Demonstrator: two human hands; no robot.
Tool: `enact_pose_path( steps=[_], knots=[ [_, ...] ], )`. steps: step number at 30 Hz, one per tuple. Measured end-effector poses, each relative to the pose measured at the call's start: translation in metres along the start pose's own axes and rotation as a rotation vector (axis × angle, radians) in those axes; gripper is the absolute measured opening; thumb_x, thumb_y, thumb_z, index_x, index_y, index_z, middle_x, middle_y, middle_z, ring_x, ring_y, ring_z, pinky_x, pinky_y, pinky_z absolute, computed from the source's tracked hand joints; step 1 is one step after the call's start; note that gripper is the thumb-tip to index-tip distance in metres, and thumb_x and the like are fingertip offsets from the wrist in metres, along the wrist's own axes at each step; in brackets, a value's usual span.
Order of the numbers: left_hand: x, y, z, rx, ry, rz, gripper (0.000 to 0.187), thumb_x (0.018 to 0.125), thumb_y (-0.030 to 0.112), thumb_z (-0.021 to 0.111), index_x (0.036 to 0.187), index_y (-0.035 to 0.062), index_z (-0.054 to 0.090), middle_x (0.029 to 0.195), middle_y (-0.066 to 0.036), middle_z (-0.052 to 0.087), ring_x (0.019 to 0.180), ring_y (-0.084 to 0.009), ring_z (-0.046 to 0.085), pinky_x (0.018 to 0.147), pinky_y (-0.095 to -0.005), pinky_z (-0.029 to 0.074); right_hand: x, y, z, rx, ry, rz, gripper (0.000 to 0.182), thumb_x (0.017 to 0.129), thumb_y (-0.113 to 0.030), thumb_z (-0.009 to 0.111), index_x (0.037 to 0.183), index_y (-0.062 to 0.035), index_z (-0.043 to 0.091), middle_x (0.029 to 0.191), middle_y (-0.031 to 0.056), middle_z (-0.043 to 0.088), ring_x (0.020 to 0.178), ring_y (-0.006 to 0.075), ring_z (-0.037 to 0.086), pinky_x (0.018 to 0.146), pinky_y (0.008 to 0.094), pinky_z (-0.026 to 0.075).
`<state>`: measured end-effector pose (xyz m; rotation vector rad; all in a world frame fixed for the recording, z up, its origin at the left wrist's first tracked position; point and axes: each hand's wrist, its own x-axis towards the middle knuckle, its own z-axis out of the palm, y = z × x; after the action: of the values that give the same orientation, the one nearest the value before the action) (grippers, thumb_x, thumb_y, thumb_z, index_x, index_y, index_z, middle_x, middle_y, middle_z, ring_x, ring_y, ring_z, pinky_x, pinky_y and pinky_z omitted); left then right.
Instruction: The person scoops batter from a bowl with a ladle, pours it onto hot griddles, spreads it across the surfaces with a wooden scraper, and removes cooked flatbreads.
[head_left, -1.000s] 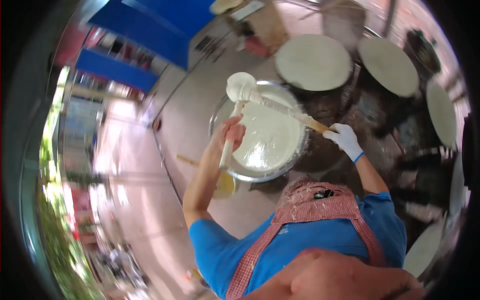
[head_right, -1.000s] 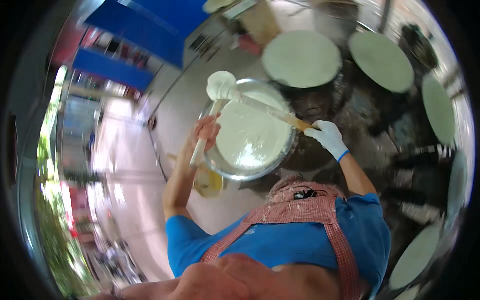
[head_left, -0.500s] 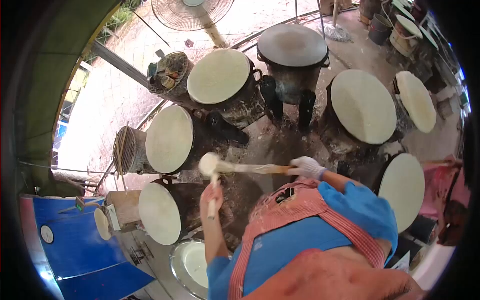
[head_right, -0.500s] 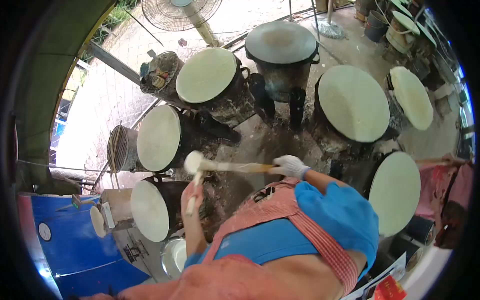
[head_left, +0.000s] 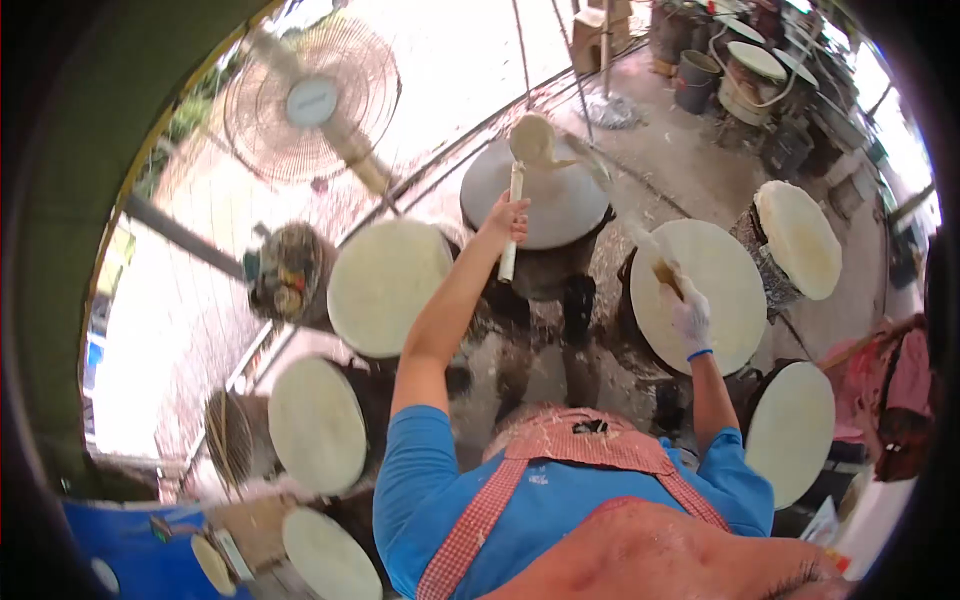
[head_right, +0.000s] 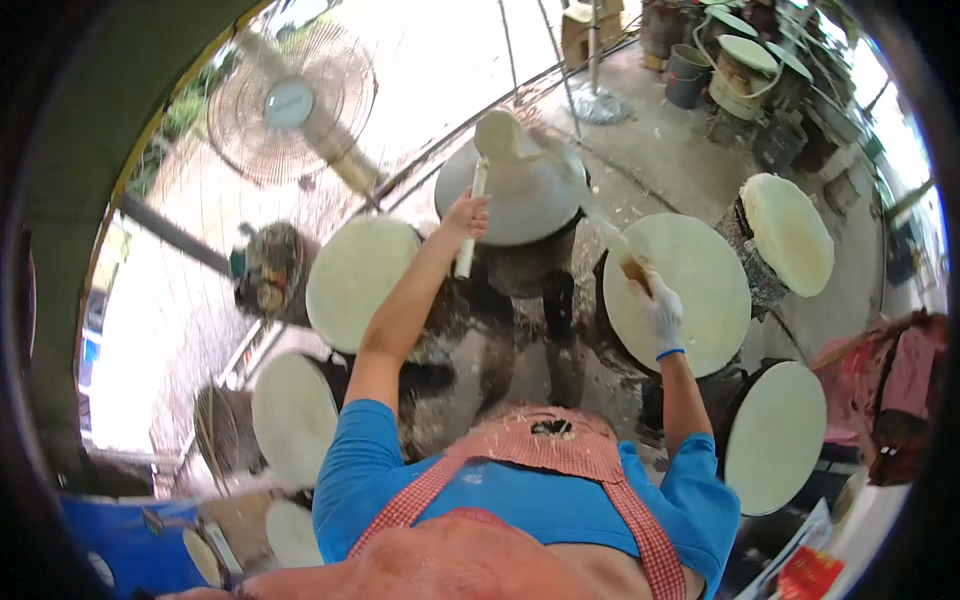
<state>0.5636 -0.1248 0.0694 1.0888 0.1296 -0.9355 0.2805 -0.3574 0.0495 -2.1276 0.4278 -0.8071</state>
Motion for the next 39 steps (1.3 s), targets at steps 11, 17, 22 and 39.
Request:
enact_pose_path(
  steps=[11, 17, 22, 39],
  knots=[
    [0.152, 0.01, -0.076, 1.418, 0.64, 0.632, 0.061, 0.077, 0.014, 0.047, 0.134, 0.0251, 0.027, 0.081, -0.017, 0.059, 0.073, -0.0359, 0.06, 0.07, -0.045, 0.047, 0.069, 0.005, 0.124, 0.151, -0.181, 0.558, 0.026, 0.077, -0.028, 0.058, 0.095, -0.0107, 0.065, 0.08, 0.0182, 0.062, 0.07, 0.032, 0.06, 0.062, 0.0381, 0.046],
    [0.141, 0.052, -0.072, 1.506, 0.529, 0.537, 0.067, 0.076, 0.01, 0.045, 0.138, 0.0236, 0.021, 0.104, -0.016, 0.058, 0.086, -0.0351, 0.059, 0.072, -0.0452, 0.047, 0.097, 0.065, 0.205, -0.389, -0.157, 0.27, 0.034, 0.077, -0.029, 0.057, 0.103, -0.007, 0.061, 0.091, 0.0173, 0.061, 0.09, 0.0313, 0.059, 0.079, 0.0361, 0.044],
    [0.077, 0.097, -0.093, 0.83, 0.265, 0.889, 0.066, 0.073, 0.002, 0.044, 0.136, 0.0056, 0.024, 0.137, -0.015, 0.032, 0.119, -0.0282, 0.042, 0.09, -0.0309, 0.039, 0.108, 0.023, 0.222, 0.473, -0.072, 0.746, 0.036, 0.078, -0.029, 0.055, 0.105, -0.0052, 0.061, 0.074, 0.0074, 0.064, 0.062, 0.0208, 0.059, 0.059, 0.0302, 0.046],
    [-0.035, -0.022, -0.235, 0.971, 0.162, 0.503, 0.067, 0.07, -0.003, 0.046, 0.134, -0.0003, 0.026, 0.137, -0.018, 0.031, 0.129, -0.0269, 0.026, 0.104, -0.0309, 0.021, 0.11, 0.028, 0.216, 0.444, -0.238, 0.537, 0.028, 0.076, -0.018, 0.06, 0.098, -0.0008, 0.064, 0.084, 0.0106, 0.066, 0.078, 0.0122, 0.06, 0.07, 0.0274, 0.046]
  ],
)
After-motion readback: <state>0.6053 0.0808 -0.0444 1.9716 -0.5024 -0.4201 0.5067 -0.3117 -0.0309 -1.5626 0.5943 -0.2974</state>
